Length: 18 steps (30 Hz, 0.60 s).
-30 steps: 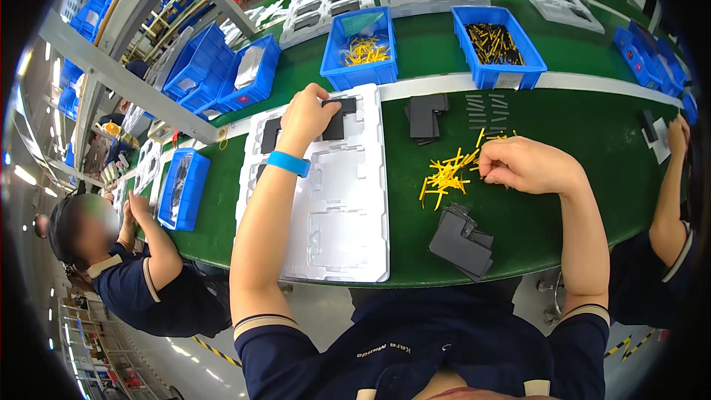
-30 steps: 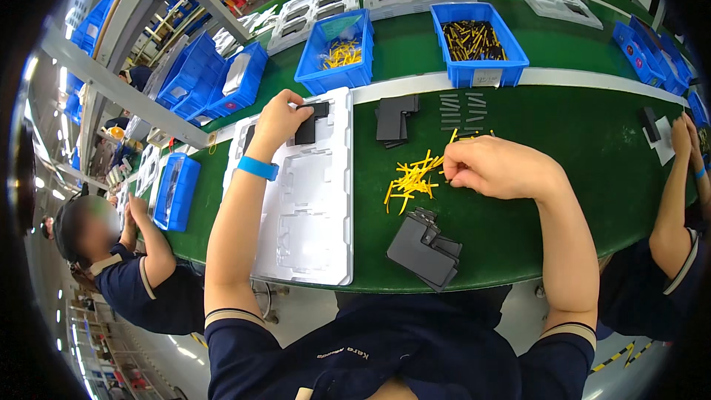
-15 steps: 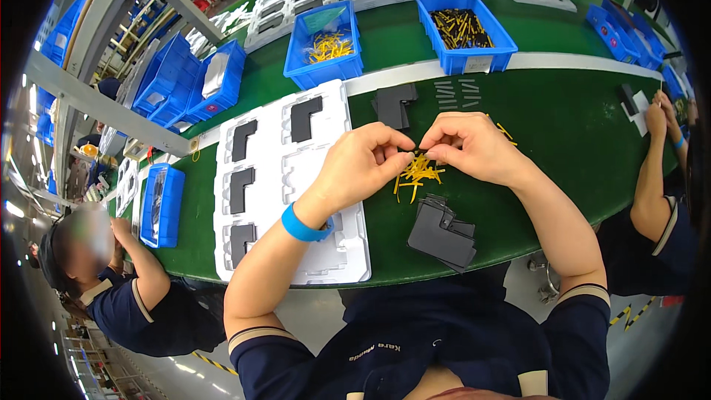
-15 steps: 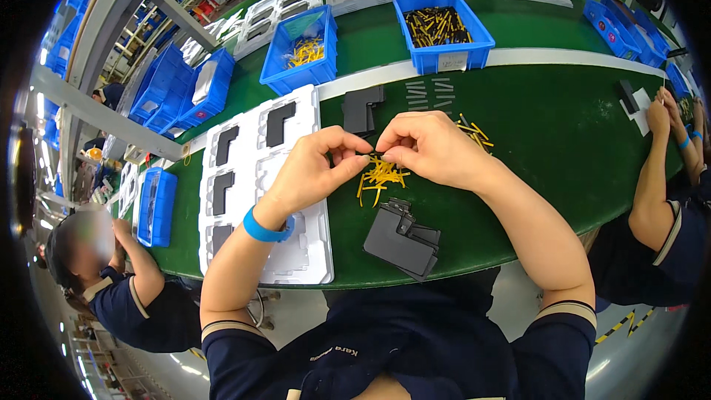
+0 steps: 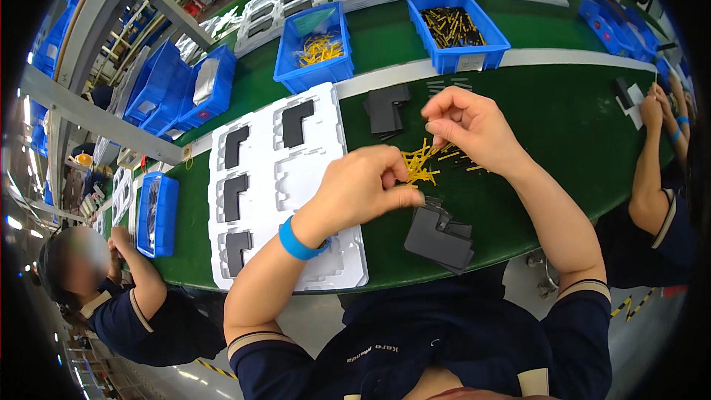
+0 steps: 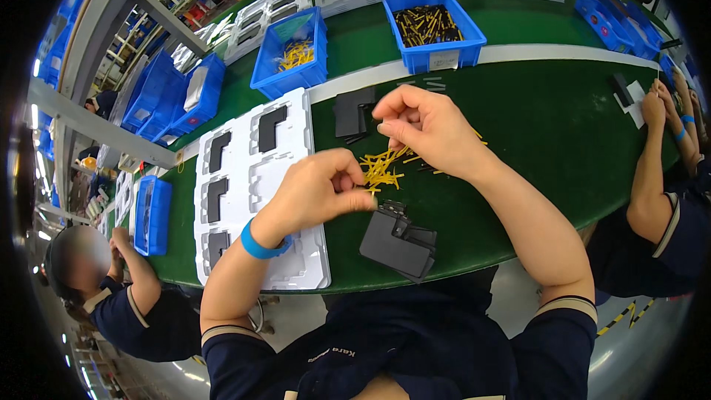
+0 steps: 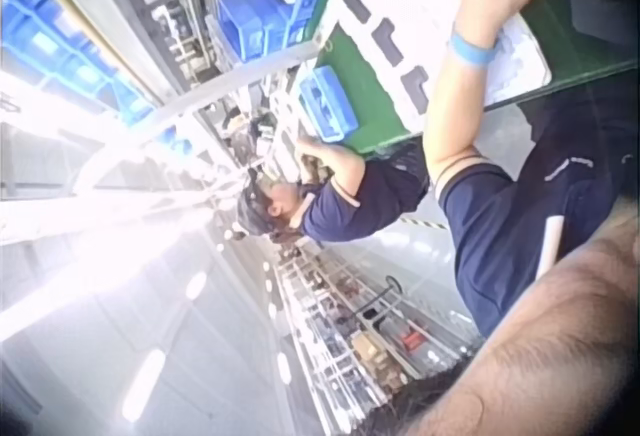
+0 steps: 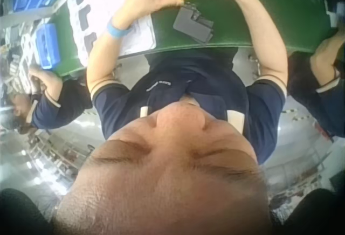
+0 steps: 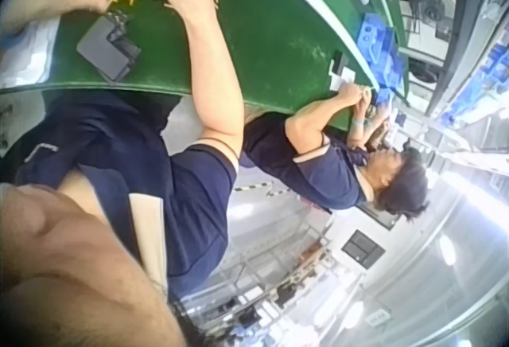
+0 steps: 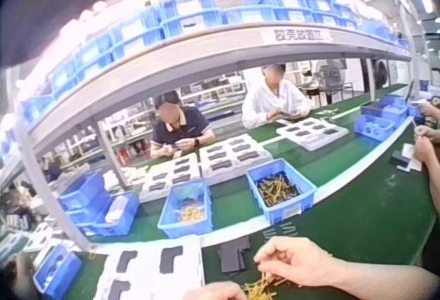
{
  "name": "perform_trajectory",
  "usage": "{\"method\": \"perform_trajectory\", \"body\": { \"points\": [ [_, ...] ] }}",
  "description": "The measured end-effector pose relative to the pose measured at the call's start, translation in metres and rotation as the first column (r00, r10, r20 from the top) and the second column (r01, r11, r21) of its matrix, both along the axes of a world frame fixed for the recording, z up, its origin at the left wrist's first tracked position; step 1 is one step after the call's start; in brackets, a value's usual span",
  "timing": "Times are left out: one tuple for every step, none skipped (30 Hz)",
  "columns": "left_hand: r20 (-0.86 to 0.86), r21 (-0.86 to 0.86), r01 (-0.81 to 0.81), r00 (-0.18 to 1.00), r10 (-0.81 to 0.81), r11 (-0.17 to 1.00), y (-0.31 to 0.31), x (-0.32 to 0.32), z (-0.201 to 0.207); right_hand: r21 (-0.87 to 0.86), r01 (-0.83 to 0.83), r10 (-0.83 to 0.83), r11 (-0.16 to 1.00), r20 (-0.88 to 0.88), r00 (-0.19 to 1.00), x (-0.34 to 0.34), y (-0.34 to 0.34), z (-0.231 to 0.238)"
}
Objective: Assembling internal components, yellow wiring connectors, and springs into black plastic housings at a factory assembly line.
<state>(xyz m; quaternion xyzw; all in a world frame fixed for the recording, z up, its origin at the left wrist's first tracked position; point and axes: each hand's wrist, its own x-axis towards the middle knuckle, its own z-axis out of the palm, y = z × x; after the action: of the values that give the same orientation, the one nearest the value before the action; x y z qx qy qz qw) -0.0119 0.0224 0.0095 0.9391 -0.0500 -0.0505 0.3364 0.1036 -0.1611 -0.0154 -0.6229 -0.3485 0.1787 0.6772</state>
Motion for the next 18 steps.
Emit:
{"method": "perform_trajectory", "body": {
  "points": [
    [0.000, 0.001, 0.002, 1.000, -0.002, 1.000, -0.001, -0.004, 0.005, -0.042, -0.025, 0.024, 0.999, -0.025, 0.999, -0.001, 0.001, 0.002],
    [-0.037, -0.027, 0.150, 0.988, -0.151, 0.988, -0.002, -0.008, 0.010, -0.084, -0.052, 0.048, 0.995, -0.052, 0.998, -0.002, 0.002, 0.003],
    [-0.070, -0.061, 0.293, 0.952, -0.297, 0.954, -0.003, -0.011, 0.012, -0.083, -0.050, 0.046, 0.995, -0.051, 0.998, -0.001, 0.003, 0.001],
    [-0.148, -0.022, 0.339, 0.929, -0.339, 0.940, -0.005, -0.011, 0.013, -0.118, -0.059, 0.072, 0.991, 0.110, 0.991, 0.001, 0.003, -0.002],
    [-0.146, -0.022, 0.340, 0.929, -0.340, 0.940, -0.005, -0.011, 0.012, -0.155, -0.062, 0.102, 0.986, 0.267, 0.958, 0.002, 0.003, -0.005],
    [-0.052, 0.003, 0.392, 0.919, -0.391, 0.920, -0.004, -0.010, 0.009, -0.144, -0.051, 0.092, 0.988, 0.291, 0.952, 0.001, 0.003, -0.007],
    [0.041, 0.035, 0.438, 0.897, -0.439, 0.898, -0.002, -0.009, 0.006, -0.142, -0.051, 0.092, 0.989, 0.293, 0.952, 0.000, 0.004, -0.006],
    [0.042, 0.037, 0.438, 0.898, -0.439, 0.898, -0.001, -0.010, 0.005, -0.154, -0.068, 0.092, 0.986, 0.159, 0.983, -0.001, 0.004, -0.004],
    [0.145, 0.026, 0.426, 0.893, -0.425, 0.904, 0.000, -0.011, 0.004, -0.163, -0.086, 0.090, 0.983, 0.023, 0.996, -0.001, 0.004, -0.002],
    [0.249, 0.012, 0.420, 0.878, -0.409, 0.908, -0.001, -0.011, 0.004, -0.164, -0.082, 0.087, 0.983, 0.025, 0.996, -0.001, 0.003, 0.000],
    [0.251, 0.012, 0.423, 0.876, -0.412, 0.906, -0.001, -0.010, 0.006, -0.168, -0.062, 0.060, 0.984, -0.020, 0.998, 0.000, 0.003, 0.001],
    [0.152, -0.082, 0.340, 0.933, -0.325, 0.937, -0.001, -0.009, 0.009, -0.173, -0.043, 0.033, 0.984, -0.065, 0.997, 0.000, 0.002, 0.001],
    [0.042, -0.166, 0.241, 0.971, -0.237, 0.956, 0.000, -0.010, 0.012, -0.174, -0.043, 0.032, 0.984, -0.063, 0.997, 0.000, 0.002, 0.002],
    [-0.012, -0.238, 0.199, 0.978, -0.207, 0.951, 0.004, -0.005, 0.007, -0.157, -0.049, 0.033, 0.986, -0.101, 0.994, 0.000, 0.001, 0.003],
    [-0.010, -0.239, 0.200, 0.978, -0.208, 0.950, 0.005, -0.003, 0.003, -0.139, -0.054, 0.034, 0.989, -0.139, 0.990, 0.000, 0.000, 0.004],
    [-0.058, -0.483, 0.080, 0.991, -0.123, 0.872, 0.007, -0.003, 0.001, -0.137, -0.059, 0.040, 0.989, -0.138, 0.990, -0.001, 0.003, 0.005],
    [-0.125, -0.687, -0.049, 0.991, -0.052, 0.725, 0.008, -0.003, -0.003, -0.045, -0.017, 0.008, 0.999, -0.185, 0.983, -0.004, 0.005, 0.007],
    [-0.101, -0.767, -0.079, 0.995, 0.002, 0.637, 0.008, -0.001, -0.014, 0.045, 0.030, -0.019, 0.999, -0.235, 0.972, -0.006, 0.007, 0.008]
  ]
}}
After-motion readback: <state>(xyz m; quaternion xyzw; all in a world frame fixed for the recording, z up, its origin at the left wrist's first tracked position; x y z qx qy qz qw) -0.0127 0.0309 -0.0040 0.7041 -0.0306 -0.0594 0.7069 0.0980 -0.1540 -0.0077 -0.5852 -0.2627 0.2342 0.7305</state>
